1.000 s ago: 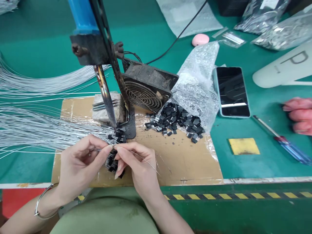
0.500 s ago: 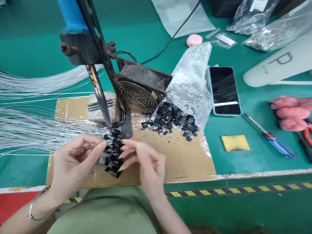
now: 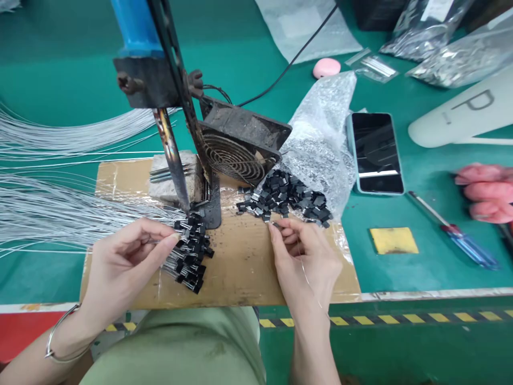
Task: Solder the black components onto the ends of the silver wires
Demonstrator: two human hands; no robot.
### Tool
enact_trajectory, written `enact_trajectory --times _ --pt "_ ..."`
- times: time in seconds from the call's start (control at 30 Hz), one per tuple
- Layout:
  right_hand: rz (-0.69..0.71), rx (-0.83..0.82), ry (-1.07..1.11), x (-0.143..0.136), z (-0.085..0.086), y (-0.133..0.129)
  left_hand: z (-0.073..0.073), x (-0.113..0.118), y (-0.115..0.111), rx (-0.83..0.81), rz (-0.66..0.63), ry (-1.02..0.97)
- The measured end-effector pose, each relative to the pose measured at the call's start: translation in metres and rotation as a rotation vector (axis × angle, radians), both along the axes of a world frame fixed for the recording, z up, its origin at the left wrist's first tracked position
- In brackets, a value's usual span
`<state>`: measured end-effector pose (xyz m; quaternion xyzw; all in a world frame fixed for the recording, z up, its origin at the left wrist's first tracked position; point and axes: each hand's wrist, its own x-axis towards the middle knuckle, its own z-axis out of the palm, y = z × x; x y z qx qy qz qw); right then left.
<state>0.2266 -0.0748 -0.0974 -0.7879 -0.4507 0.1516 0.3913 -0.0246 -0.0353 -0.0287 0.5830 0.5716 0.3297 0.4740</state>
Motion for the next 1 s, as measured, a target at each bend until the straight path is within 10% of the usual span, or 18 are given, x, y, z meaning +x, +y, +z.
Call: enact_trajectory --times 0.3,0.63,1.0 --pt "-0.149 0.133 0.290 -0.024 0.011 -0.007 0.005 0.003 0.005 -0.043 0.013 0.009" --pt "0.168 0.223 0.855 -0.072 0.039 0.003 0.012 0.005 0.005 -0.084 0.030 -0.049" --pt "0.223 0.122 1.103 -0.091 0.043 0.013 0.016 0.005 0.007 -0.157 -0.066 -0.150"
